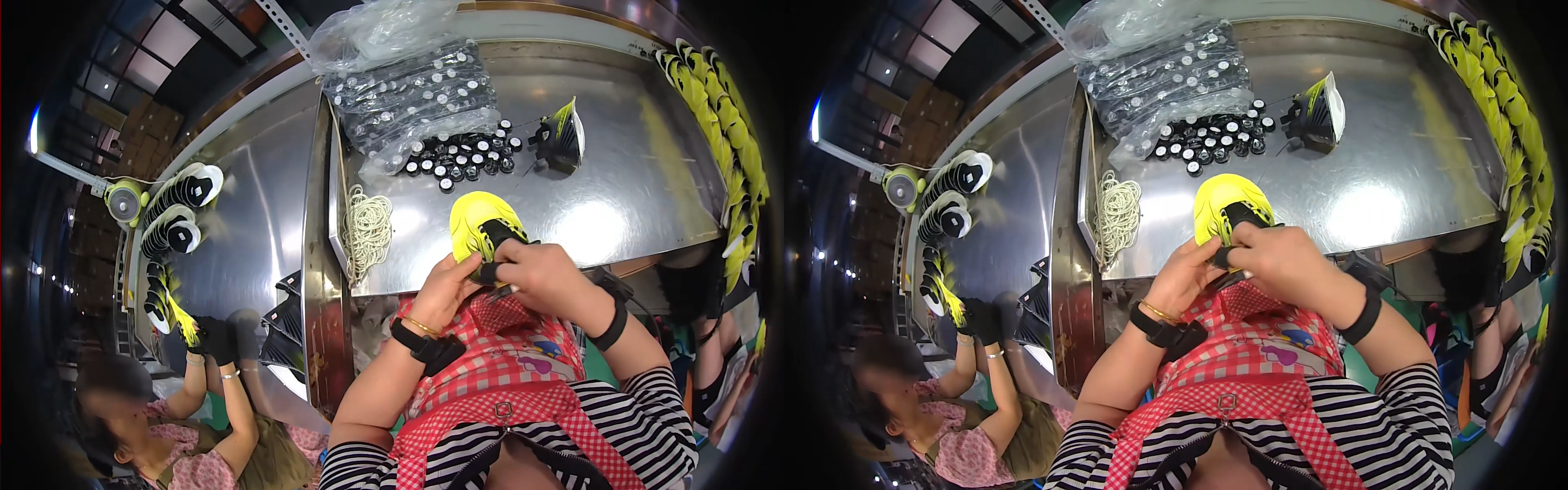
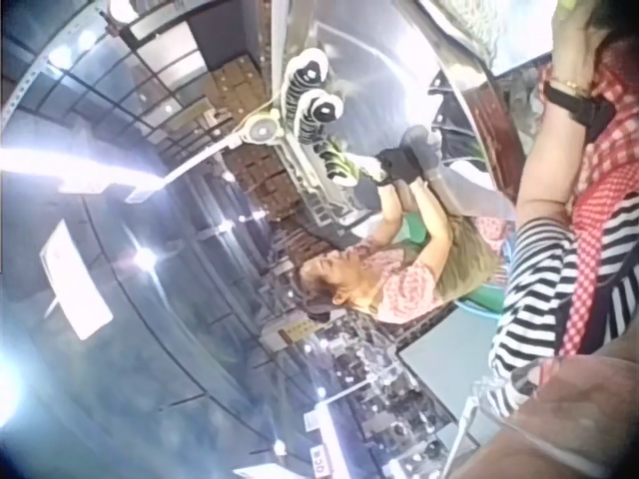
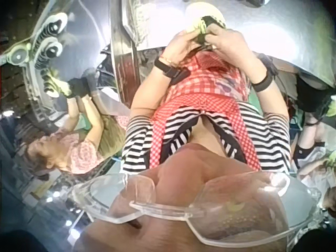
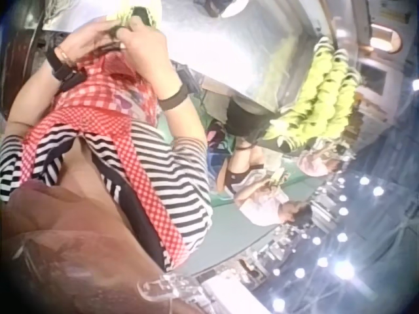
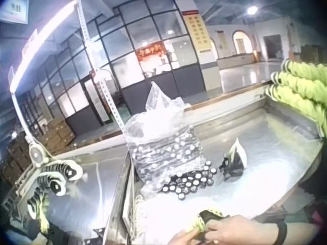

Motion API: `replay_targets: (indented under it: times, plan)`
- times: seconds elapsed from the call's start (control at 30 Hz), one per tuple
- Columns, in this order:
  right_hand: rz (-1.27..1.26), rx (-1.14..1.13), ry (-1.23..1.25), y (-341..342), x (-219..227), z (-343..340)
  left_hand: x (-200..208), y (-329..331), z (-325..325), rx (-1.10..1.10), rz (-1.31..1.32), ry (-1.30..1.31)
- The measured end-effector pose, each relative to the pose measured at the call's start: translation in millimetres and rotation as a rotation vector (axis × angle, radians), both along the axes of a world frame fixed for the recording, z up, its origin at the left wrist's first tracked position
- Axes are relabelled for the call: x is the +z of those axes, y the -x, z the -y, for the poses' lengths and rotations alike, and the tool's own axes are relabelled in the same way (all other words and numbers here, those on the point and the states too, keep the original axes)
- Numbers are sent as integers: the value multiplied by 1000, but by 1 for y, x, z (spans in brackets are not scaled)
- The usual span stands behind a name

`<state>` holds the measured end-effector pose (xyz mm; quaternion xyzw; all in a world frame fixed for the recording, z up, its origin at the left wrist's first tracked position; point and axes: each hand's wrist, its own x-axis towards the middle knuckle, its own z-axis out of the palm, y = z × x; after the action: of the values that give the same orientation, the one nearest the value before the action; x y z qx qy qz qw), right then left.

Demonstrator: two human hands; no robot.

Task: Attaching black components to yellow shoe uppers using a small tool.

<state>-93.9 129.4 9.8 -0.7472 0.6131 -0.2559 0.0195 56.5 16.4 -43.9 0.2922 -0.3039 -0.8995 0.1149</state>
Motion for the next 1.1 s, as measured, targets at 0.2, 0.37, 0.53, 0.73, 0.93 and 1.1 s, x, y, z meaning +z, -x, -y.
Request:
replay_targets:
  times: [0.2,0.37,0.53,0.73,0.93,1.1]
  plan:
    - [81,24,42,8,-4,12,10,4,38,126,637,1382]
    - [188,-22,110,10,-4,19,18,47,84,4,770,1731]
    - [403,-45,197,9,2,22,-3,74,92,-26,866,1954]
    - [802,-108,221,6,18,20,12,59,89,45,781,1711]
    - [1144,-300,116,-1,10,23,40,10,60,194,-41,200]
    - [423,-345,234,-8,-4,25,46,-4,39,259,-163,7]
